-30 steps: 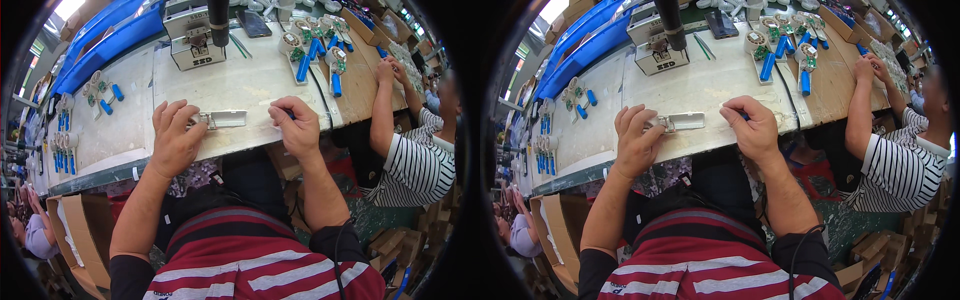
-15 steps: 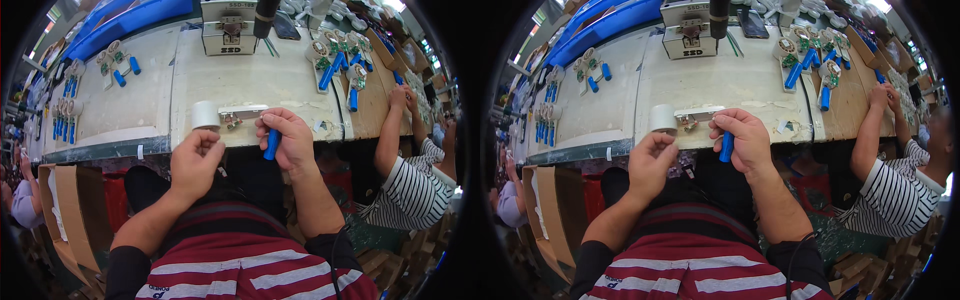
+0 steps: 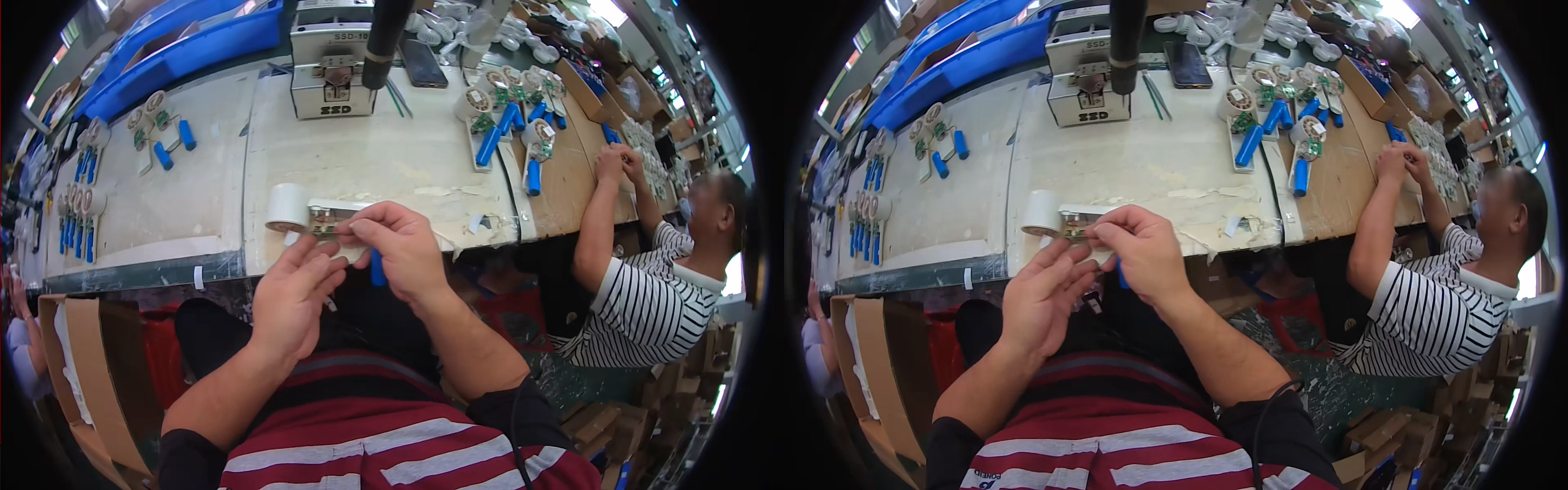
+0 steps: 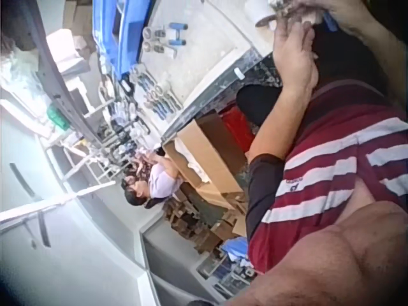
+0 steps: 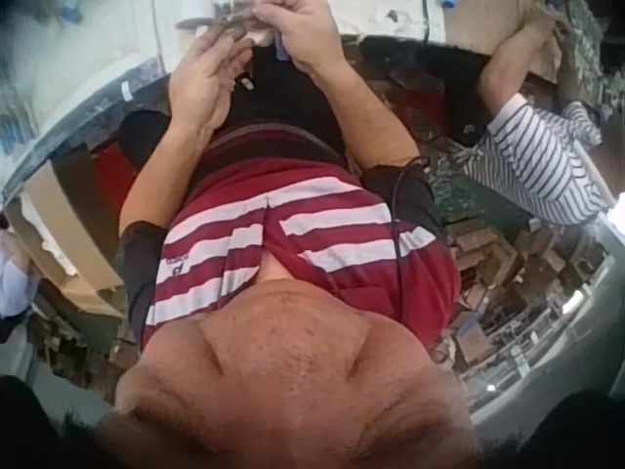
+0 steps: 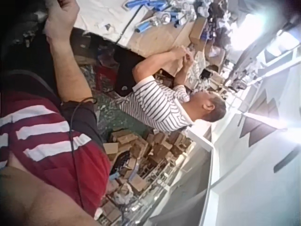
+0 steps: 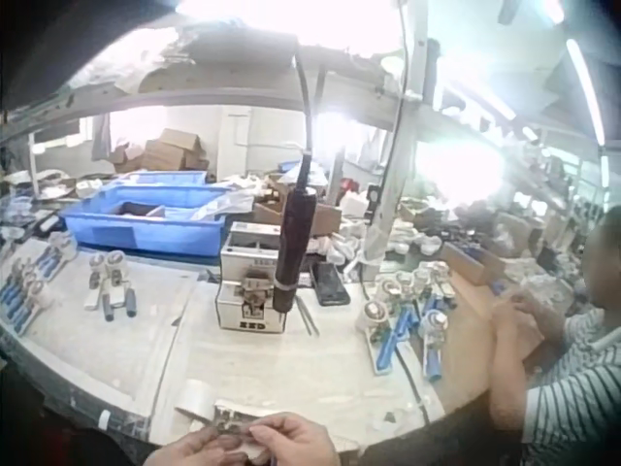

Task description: Assemble small electronic components and housings using a handheld electric screwdriver at a factory production line.

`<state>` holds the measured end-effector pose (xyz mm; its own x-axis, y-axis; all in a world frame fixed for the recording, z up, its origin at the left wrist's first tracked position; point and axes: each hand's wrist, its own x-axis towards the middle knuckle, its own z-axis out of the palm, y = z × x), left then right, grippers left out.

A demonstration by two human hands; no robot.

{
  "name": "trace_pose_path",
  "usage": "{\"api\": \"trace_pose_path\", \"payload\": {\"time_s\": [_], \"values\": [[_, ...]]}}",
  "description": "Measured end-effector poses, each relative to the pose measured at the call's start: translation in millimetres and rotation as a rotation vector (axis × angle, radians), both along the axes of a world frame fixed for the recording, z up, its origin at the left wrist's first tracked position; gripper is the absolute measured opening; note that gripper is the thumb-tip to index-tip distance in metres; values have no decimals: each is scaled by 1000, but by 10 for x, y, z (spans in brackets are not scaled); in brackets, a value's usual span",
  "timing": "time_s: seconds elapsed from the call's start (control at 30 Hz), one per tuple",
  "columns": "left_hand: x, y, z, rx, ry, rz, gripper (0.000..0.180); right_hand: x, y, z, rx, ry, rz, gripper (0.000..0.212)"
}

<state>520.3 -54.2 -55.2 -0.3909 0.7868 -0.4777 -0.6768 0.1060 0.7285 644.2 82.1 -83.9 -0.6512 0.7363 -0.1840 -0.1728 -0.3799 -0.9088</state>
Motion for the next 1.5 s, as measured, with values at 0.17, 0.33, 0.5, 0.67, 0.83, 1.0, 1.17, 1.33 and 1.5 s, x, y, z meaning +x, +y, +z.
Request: {"api": "trace_pose_path", "payload": {"time_s": [0.17,0.33,0.5,0.67,0.83,1.0,1.17,1.33,1.5], "values": [[-104,95,-44,75,-44,24,43,-106,-46,36,4,0,10,10],[-158,269,-27,-2,-116,42,32,-101,27,46,-10,22,18,9],[-171,459,-36,-180,2,160,27,-137,-17,43,-15,17,42,10],[-235,500,-118,-232,54,131,21,-130,-38,48,3,-19,46,12],[-218,490,-81,-264,101,142,19,-126,-42,72,-18,-53,-24,15],[-230,469,-59,-281,152,107,12,-162,-26,106,-42,-113,-33,15],[-239,489,28,-323,251,104,18,-197,-25,89,-67,-52,-40,15],[-194,599,95,-191,129,173,24,-250,-55,89,-123,0,-67,16],[-258,583,-77,-61,32,246,23,-277,-46,93,-94,39,-39,17]]}}
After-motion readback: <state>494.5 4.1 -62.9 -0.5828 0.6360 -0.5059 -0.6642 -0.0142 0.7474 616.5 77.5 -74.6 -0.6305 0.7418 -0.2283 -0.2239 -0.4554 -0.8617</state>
